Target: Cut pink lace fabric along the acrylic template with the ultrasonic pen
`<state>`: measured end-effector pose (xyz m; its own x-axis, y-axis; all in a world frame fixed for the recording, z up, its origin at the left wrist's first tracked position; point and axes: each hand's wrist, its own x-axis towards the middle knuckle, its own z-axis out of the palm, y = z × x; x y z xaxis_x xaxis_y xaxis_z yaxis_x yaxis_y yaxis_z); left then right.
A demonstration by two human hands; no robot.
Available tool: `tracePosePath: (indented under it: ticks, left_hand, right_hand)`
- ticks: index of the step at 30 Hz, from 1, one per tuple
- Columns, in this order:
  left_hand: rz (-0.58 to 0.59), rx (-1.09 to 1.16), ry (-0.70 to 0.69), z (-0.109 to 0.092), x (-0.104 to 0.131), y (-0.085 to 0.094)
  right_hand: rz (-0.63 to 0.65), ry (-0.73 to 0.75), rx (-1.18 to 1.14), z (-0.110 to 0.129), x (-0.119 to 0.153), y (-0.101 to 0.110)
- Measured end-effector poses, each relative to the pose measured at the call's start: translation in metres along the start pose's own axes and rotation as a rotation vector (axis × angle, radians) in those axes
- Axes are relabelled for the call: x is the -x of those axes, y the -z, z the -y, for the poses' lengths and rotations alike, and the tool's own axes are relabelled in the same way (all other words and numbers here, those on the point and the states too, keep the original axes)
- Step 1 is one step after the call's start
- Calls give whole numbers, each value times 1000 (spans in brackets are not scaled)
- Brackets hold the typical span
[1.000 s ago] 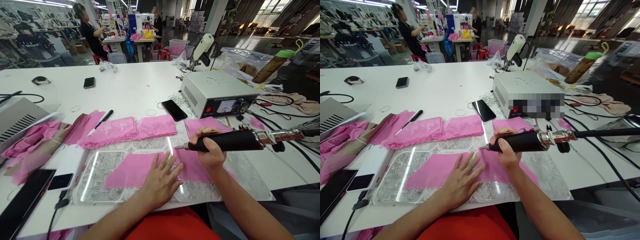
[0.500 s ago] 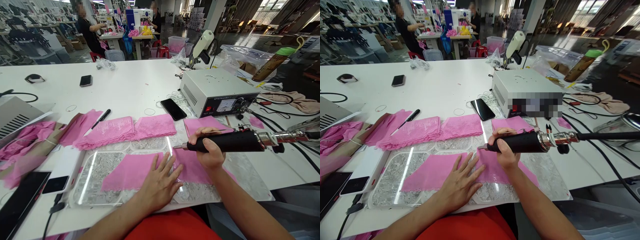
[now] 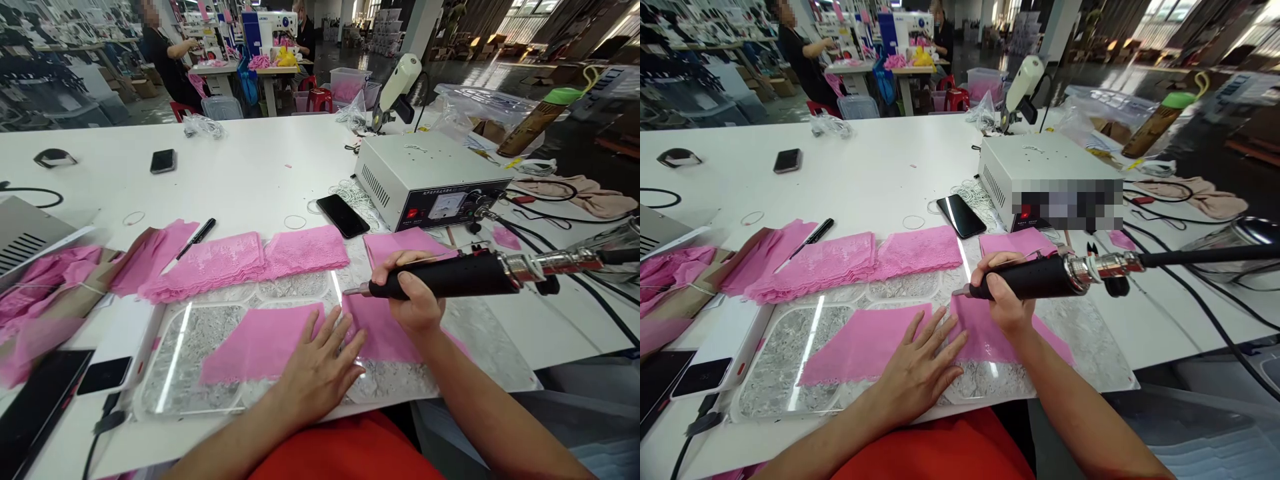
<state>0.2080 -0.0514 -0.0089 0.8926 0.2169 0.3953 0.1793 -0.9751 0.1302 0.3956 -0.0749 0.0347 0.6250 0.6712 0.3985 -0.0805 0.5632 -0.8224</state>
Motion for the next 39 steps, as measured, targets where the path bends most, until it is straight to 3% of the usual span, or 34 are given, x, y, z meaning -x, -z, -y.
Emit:
tracePosePath:
  ticks: [8,24,33,39]
  left_hand:
    - [-153,26,-68,-2,5,5]
    - [-128,63,-99,-2,4,6]
    - [-132,100,-160,0,2,13]
    - [-126,107,-158,-1,-1,16]
  right_hand:
    - [-13,-89,-93,9,4,8]
    - [24,-127,-69,5,7,5]
    - [7,-174,-129,15,10,9]
    - [91,-185,-190,14,15,11]
